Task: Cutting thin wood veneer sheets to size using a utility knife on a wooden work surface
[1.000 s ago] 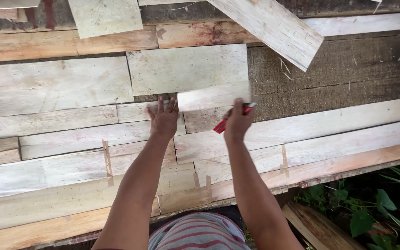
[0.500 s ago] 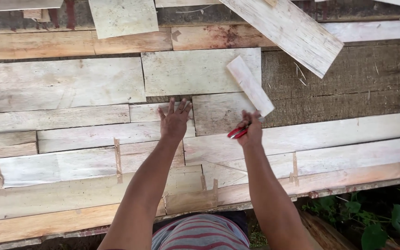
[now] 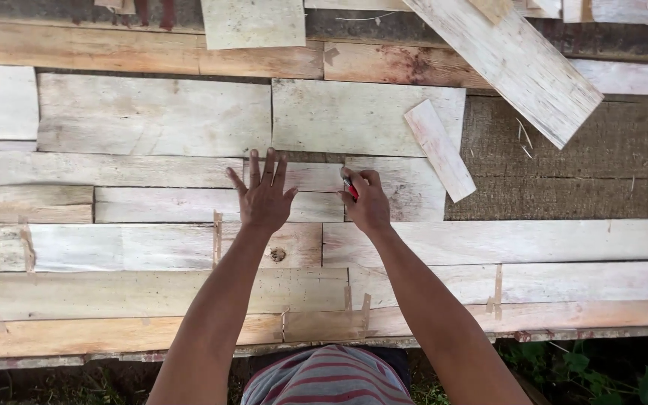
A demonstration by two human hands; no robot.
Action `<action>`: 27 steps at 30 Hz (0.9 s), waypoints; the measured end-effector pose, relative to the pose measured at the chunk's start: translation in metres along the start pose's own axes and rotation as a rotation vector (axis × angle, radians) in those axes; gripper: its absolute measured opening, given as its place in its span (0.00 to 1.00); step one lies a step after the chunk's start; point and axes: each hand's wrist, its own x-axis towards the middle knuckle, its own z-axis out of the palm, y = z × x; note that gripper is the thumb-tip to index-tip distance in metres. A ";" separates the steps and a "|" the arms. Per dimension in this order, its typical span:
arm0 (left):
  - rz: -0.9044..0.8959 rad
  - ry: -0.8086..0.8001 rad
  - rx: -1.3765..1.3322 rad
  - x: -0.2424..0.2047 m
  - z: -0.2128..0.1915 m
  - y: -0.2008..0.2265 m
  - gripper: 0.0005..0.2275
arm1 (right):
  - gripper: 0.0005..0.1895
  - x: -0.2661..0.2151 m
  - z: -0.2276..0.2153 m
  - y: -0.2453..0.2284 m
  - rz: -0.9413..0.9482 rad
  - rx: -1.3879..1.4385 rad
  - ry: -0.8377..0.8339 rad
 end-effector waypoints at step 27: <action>0.031 0.102 -0.125 -0.008 0.027 -0.026 0.33 | 0.58 -0.001 -0.004 0.007 -0.219 -0.035 -0.219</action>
